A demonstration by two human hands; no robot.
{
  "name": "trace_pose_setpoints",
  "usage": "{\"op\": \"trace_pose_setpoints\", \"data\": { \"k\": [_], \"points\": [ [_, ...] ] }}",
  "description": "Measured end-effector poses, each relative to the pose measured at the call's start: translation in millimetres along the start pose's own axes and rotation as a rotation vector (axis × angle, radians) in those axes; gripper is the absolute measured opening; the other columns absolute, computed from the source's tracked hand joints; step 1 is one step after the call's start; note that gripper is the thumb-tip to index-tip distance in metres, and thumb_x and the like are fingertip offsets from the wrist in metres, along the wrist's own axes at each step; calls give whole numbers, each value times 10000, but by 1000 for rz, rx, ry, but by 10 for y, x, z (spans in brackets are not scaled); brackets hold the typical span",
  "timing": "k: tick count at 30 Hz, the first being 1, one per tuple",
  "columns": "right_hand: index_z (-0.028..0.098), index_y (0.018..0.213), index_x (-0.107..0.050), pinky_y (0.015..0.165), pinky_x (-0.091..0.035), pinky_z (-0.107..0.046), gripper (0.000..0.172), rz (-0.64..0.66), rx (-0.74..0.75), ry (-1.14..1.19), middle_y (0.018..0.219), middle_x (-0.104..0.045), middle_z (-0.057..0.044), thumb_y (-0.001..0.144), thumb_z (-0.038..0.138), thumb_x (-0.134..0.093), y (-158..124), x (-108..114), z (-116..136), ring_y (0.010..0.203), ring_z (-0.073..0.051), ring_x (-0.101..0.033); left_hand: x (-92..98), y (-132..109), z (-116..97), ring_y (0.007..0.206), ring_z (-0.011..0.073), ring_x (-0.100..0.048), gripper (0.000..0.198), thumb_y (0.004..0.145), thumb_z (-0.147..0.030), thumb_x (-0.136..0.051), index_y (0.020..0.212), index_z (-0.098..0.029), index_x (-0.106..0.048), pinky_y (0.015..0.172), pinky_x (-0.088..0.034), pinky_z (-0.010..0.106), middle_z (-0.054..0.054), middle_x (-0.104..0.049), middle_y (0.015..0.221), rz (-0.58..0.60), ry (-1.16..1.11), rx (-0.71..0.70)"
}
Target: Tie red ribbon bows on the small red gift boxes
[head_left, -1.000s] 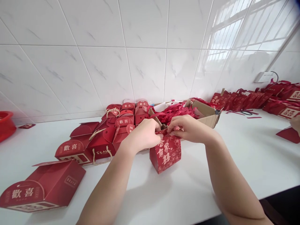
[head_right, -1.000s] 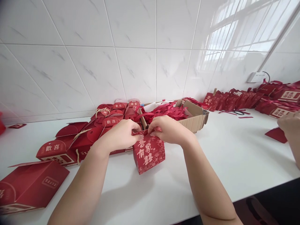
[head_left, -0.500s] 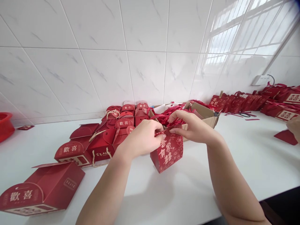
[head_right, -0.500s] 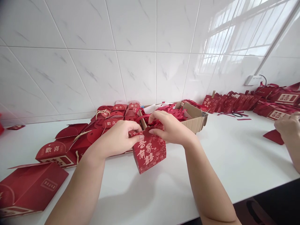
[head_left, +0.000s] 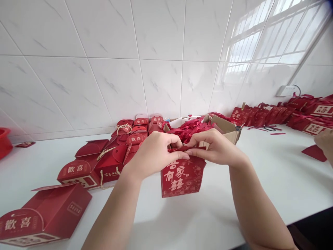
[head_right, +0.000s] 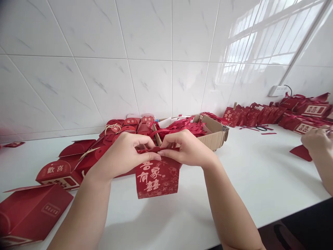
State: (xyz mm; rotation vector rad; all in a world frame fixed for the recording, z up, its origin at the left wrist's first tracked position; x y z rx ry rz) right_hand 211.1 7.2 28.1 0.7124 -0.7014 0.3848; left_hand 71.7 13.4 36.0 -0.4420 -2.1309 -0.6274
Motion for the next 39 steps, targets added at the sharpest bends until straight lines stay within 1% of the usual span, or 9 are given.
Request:
{"op": "trace_pose_setpoints", "data": {
  "k": [7,9,12,15,19,25,27,33,39],
  "points": [
    [144,948,-683,530,-443,-220,299,159,-81,230,707,-639,-20,892,402,-540,-43,-19,-129,607,-109,-557,82,-38,4,524,102,-470,191,752,-407,-684,700,-224,-676,515,-334,245,-46,-625,599,-32,29,-58],
    [150,1058,-654,612,-496,-241,335,242,-88,290,788,-660,-34,892,417,-537,-73,-14,-179,696,-130,-604,141,-58,3,533,98,-481,186,777,-399,-661,713,-225,-671,540,-355,243,-45,-641,635,-78,66,-71],
    [168,1142,-615,816,-523,-316,461,278,-81,289,998,-678,-71,763,416,-699,-105,34,-195,915,-191,-636,251,-92,6,581,106,-510,188,791,-387,-646,725,-210,-643,573,-384,241,-31,-638,676,-199,77,-80],
    [206,1192,-590,829,-527,-330,548,175,-122,200,1126,-649,-77,707,406,-749,-118,111,-181,923,-197,-641,303,-107,28,554,101,-466,209,795,-389,-641,720,-200,-592,537,-372,236,-37,-544,607,-277,50,-58],
    [249,1227,-567,620,-532,-271,466,124,-253,99,1024,-677,-42,786,359,-673,-189,166,-196,711,-141,-633,272,-89,61,464,81,-337,233,804,-412,-621,717,-206,-557,455,-291,234,-61,-376,526,-280,32,3],
    [235,932,-682,640,-504,-269,184,1,-261,-81,823,-689,-20,844,374,-598,-303,371,-181,755,-158,-632,216,-50,44,482,78,-339,231,793,-389,-638,697,-203,-540,469,-299,229,-60,-392,550,-270,-18,-29],
    [224,833,-677,624,-485,-267,174,-57,-226,-121,776,-674,-17,861,361,-574,-306,418,-144,732,-152,-617,200,-39,59,483,79,-346,234,795,-398,-634,703,-205,-539,466,-298,229,-60,-392,552,-257,-21,-23],
    [219,837,-683,638,-481,-279,134,-346,-168,-92,820,-679,-26,846,324,-599,-291,544,-111,790,-170,-613,130,-23,82,521,90,-453,235,777,-429,-656,731,-212,-577,487,-367,224,-52,-492,579,-170,-95,16],
    [247,853,-713,716,-519,-307,92,-449,-82,71,822,-694,-20,835,277,-629,-321,601,-75,796,-174,-645,112,-18,48,538,82,-472,218,768,-375,-670,697,-199,-561,500,-384,215,-49,-551,621,-171,-146,2]
  ]
}}
Point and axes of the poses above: each hand's wrist, its own y-axis towards the middle knuckle, its own x-axis out of the back of the hand, z = x × y, the point moved 6 cm from there along y, towards the middle knuckle
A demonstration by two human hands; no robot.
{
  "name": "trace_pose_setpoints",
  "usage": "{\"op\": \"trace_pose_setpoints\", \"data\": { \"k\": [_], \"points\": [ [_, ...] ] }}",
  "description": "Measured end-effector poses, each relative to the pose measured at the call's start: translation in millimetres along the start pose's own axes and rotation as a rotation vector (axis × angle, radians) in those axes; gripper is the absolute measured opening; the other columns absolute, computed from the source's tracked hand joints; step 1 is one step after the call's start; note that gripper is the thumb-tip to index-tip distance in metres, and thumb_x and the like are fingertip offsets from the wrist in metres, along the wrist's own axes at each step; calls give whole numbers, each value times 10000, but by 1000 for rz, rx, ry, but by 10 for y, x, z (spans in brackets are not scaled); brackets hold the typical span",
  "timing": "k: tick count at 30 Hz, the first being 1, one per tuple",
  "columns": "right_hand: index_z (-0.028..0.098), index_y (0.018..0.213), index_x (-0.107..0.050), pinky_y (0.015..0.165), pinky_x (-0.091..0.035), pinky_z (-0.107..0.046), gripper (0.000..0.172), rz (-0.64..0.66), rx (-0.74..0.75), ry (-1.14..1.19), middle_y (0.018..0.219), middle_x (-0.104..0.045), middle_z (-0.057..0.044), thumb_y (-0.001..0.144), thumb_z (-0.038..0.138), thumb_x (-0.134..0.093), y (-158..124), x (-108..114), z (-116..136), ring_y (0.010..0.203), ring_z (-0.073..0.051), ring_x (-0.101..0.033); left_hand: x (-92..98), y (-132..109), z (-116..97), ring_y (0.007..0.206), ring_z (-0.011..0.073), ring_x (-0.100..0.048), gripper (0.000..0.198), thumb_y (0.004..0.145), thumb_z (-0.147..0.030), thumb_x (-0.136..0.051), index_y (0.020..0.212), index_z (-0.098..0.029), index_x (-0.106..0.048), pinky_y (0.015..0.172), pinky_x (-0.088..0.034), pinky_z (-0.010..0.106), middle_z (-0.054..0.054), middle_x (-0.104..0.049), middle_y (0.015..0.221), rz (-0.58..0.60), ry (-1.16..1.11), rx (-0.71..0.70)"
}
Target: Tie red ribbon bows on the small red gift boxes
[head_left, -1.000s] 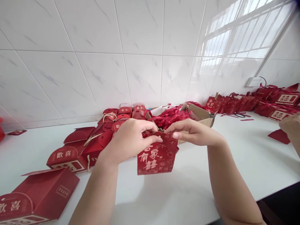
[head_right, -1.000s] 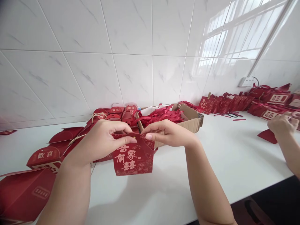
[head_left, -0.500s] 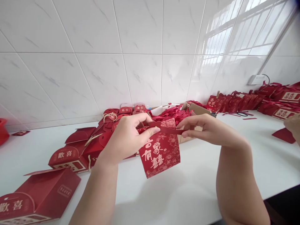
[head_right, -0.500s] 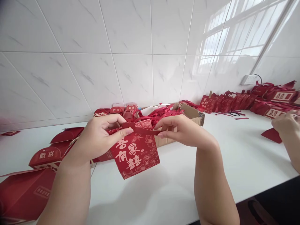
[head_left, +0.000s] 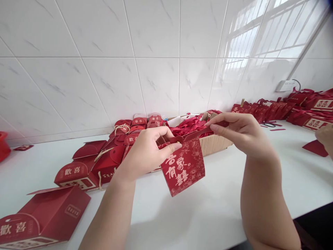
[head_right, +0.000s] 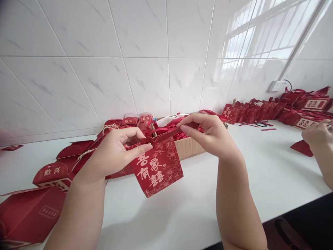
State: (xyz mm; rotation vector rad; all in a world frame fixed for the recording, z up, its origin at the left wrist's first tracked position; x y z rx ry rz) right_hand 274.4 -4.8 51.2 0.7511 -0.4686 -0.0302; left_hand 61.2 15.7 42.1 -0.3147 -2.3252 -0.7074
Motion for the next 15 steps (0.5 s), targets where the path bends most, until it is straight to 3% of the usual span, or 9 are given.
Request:
{"op": "trace_pose_setpoints", "data": {
  "k": [6,10,15],
  "points": [
    [243,842,-720,702,-518,-305,92,5,27,-40,794,-692,-16,831,266,-631,-27,5,68,783,-171,-644,-58,12,56,506,90,-475,221,755,-383,-650,658,-200,-572,462,-352,224,-46,-563,593,-18,57,32],
    [246,843,-712,676,-520,-300,101,-55,75,-102,804,-696,-18,838,236,-612,-8,-4,72,785,-172,-647,-157,-1,26,552,103,-521,138,733,-333,-654,683,-212,-609,493,-377,231,-41,-630,649,65,60,33],
    [266,823,-705,662,-517,-336,102,-141,205,-165,765,-682,-14,830,216,-617,-8,-18,135,749,-187,-644,-234,-24,-40,477,79,-430,157,717,-323,-651,648,-208,-571,440,-326,224,-59,-575,584,170,40,34]
  ]
}}
Point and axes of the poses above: each hand's wrist, its own y-axis towards the middle knuckle, its own x-axis out of the back of the hand, z = x × y, the point moved 6 cm from there along y, towards the middle knuckle
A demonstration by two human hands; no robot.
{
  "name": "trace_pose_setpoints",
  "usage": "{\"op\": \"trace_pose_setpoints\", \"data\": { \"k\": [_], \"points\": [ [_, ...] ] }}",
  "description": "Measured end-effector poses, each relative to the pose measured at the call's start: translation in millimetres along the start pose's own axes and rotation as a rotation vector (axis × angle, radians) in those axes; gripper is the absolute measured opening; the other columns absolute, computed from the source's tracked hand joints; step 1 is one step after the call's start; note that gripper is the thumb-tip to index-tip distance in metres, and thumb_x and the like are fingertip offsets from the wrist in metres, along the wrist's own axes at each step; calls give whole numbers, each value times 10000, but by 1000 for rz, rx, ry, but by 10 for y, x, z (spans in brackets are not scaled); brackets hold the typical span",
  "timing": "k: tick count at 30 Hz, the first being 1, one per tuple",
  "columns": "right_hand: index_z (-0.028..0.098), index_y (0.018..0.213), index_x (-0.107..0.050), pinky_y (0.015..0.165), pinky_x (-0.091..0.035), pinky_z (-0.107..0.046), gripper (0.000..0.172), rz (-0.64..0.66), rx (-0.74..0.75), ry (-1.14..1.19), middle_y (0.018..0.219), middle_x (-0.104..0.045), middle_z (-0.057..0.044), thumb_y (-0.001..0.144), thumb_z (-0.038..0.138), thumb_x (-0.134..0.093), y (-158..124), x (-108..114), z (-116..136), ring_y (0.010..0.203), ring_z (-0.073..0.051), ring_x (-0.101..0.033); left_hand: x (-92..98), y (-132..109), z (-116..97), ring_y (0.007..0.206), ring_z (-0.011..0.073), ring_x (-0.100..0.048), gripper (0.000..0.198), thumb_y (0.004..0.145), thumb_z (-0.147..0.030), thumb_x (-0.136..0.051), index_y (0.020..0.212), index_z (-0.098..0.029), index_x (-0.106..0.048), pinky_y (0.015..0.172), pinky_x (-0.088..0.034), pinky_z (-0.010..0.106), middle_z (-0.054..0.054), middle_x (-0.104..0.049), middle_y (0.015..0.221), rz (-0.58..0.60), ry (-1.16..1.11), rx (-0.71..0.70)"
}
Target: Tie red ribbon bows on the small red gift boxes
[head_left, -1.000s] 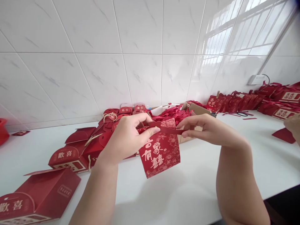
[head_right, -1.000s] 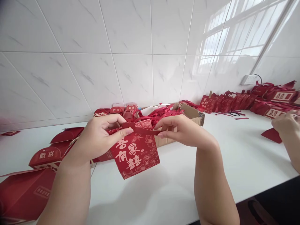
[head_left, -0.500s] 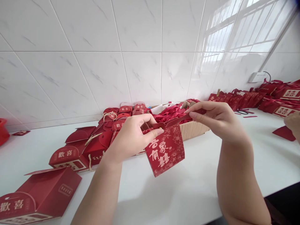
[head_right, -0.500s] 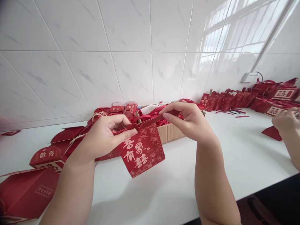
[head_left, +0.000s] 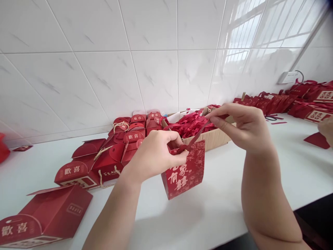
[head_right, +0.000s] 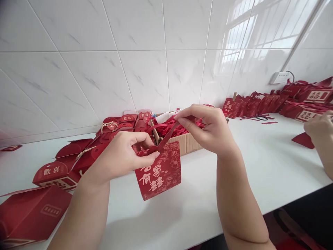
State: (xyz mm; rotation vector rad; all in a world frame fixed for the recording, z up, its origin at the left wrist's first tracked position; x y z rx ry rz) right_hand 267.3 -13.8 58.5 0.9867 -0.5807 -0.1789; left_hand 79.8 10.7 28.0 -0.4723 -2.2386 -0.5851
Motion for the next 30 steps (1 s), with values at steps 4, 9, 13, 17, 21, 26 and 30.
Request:
{"op": "trace_pose_setpoints", "data": {
  "k": [4,9,13,17,21,26,30],
  "points": [
    [263,811,-696,655,-515,-350,100,-60,79,13,722,-655,-15,827,202,-618,-14,-22,75,717,-190,-637,-78,20,-30,498,84,-459,167,698,-293,-651,626,-202,-531,443,-338,220,-62,-581,596,70,-21,4],
    [240,926,-658,598,-505,-322,108,-78,105,74,776,-644,-23,873,249,-563,-15,-137,81,675,-163,-613,-193,39,-75,517,89,-493,167,705,-264,-629,610,-194,-511,461,-353,222,-61,-572,583,119,-9,-42],
    [258,955,-612,602,-498,-308,110,-184,105,165,792,-614,-4,852,220,-600,-6,-121,65,678,-145,-593,-174,35,-93,500,79,-478,165,732,-253,-618,605,-187,-536,457,-346,222,-53,-579,592,64,-16,-78],
    [247,827,-644,598,-495,-325,129,-221,121,205,735,-617,-1,794,123,-647,-4,-29,103,679,-157,-591,-30,-2,-125,446,56,-418,179,752,-217,-641,603,-180,-548,425,-319,204,-66,-539,537,-16,-43,-166],
    [272,900,-688,703,-525,-378,220,-84,105,187,760,-649,-12,823,99,-575,-9,-17,150,738,-186,-632,99,-96,-229,510,64,-474,182,784,-181,-651,631,-183,-553,482,-370,200,-55,-567,588,-38,7,-423],
    [310,968,-711,793,-539,-385,321,50,134,5,927,-662,-25,788,73,-591,-31,-79,229,897,-208,-636,134,-261,-333,605,107,-575,178,852,-240,-610,678,-209,-584,611,-451,237,-27,-625,627,-111,181,-668],
    [303,871,-751,802,-552,-379,231,14,73,11,1004,-638,-51,791,120,-636,-50,-107,300,946,-217,-628,99,-334,-407,669,138,-618,162,880,-270,-569,729,-228,-609,655,-458,269,-15,-655,666,-193,378,-746]
  ]
}}
Point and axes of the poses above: each hand's wrist, its own y-axis towards the middle knuckle, its own x-axis out of the back of the hand, z = x × y, the point moved 6 cm from there along y, towards the middle knuckle
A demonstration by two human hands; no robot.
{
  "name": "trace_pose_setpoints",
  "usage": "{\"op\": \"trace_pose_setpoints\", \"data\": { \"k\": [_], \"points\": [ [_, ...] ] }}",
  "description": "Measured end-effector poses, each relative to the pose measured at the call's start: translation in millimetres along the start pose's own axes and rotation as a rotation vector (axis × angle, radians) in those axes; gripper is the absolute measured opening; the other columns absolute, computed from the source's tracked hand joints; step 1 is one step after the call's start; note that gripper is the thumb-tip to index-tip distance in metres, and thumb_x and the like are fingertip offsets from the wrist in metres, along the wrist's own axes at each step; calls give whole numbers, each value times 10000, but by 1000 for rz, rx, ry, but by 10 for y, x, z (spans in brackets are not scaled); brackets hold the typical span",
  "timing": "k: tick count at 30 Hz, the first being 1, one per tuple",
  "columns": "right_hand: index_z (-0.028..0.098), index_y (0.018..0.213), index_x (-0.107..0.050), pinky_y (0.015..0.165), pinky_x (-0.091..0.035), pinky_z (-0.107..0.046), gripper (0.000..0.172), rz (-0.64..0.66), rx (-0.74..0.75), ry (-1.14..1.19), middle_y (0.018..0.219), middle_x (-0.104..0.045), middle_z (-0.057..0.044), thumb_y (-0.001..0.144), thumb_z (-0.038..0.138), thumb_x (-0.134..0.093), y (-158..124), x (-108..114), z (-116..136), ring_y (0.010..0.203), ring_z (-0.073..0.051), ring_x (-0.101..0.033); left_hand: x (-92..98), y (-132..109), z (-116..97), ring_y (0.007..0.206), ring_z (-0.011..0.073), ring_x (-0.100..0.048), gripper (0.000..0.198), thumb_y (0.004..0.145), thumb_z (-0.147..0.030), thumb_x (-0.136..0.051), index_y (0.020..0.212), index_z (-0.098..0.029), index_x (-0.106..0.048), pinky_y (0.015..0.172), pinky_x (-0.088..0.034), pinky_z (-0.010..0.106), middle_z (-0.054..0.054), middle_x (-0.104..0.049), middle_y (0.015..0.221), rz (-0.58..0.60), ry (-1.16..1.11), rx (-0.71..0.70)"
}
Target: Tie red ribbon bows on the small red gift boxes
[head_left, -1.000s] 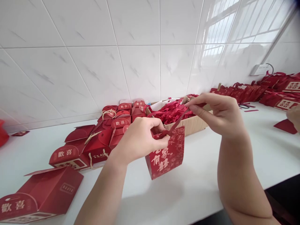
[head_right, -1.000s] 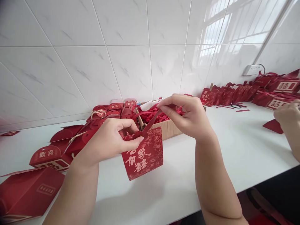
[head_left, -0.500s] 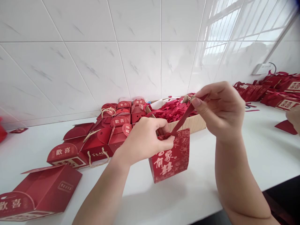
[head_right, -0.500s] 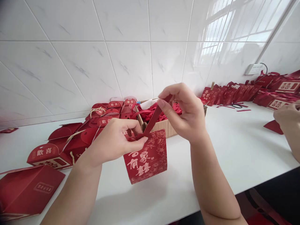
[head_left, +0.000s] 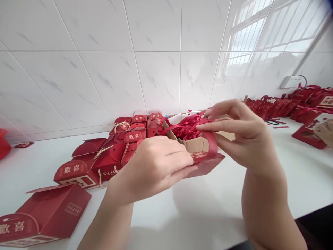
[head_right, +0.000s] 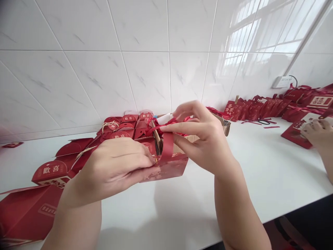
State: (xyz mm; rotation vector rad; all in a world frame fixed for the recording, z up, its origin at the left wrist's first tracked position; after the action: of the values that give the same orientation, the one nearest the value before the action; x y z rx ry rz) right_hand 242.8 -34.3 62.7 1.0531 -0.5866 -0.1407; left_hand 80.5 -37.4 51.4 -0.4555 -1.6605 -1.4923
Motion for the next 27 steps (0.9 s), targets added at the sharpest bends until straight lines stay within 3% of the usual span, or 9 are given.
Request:
{"op": "trace_pose_setpoints", "data": {
  "k": [4,9,16,22,27],
  "points": [
    [257,889,-754,644,-573,-302,152,123,-179,184,791,-707,-23,800,179,-658,-41,-114,26,753,-178,-659,20,14,-20,697,139,-626,189,896,-230,-528,722,-226,-601,661,-457,273,-12,-660,687,-37,121,-25],
    [198,828,-761,516,-539,-239,112,219,-327,235,711,-714,-29,792,267,-681,-67,-178,3,630,-157,-643,61,2,-24,712,142,-637,200,879,-150,-515,704,-214,-588,647,-465,273,-3,-670,700,-105,167,-78],
    [193,907,-761,564,-558,-239,190,331,-365,342,769,-729,-50,815,332,-669,-81,-239,-15,695,-176,-668,78,13,-2,707,143,-645,201,876,-155,-508,713,-216,-610,660,-492,264,-2,-668,682,-104,137,-43],
    [181,826,-746,578,-555,-241,196,347,-346,405,742,-719,-51,840,343,-637,-91,-246,-6,690,-174,-669,92,-11,0,721,136,-649,127,849,-87,-550,767,-166,-606,688,-498,252,14,-685,738,-146,69,-48],
    [207,877,-750,611,-551,-249,145,355,-262,310,792,-728,-45,853,263,-618,-84,-228,-11,736,-177,-667,75,-8,87,679,106,-612,77,864,-129,-579,832,-191,-613,630,-474,219,-26,-658,731,-124,4,129]
  ]
}}
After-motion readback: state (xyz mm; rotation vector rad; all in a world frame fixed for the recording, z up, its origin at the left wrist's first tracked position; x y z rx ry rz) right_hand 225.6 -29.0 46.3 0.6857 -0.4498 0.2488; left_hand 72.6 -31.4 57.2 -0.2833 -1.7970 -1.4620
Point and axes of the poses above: each hand's wrist, its own y-axis towards the middle knuckle, its own x-axis out of the back of the hand, z = x × y, the point moved 6 cm from there along y, towards the middle knuckle
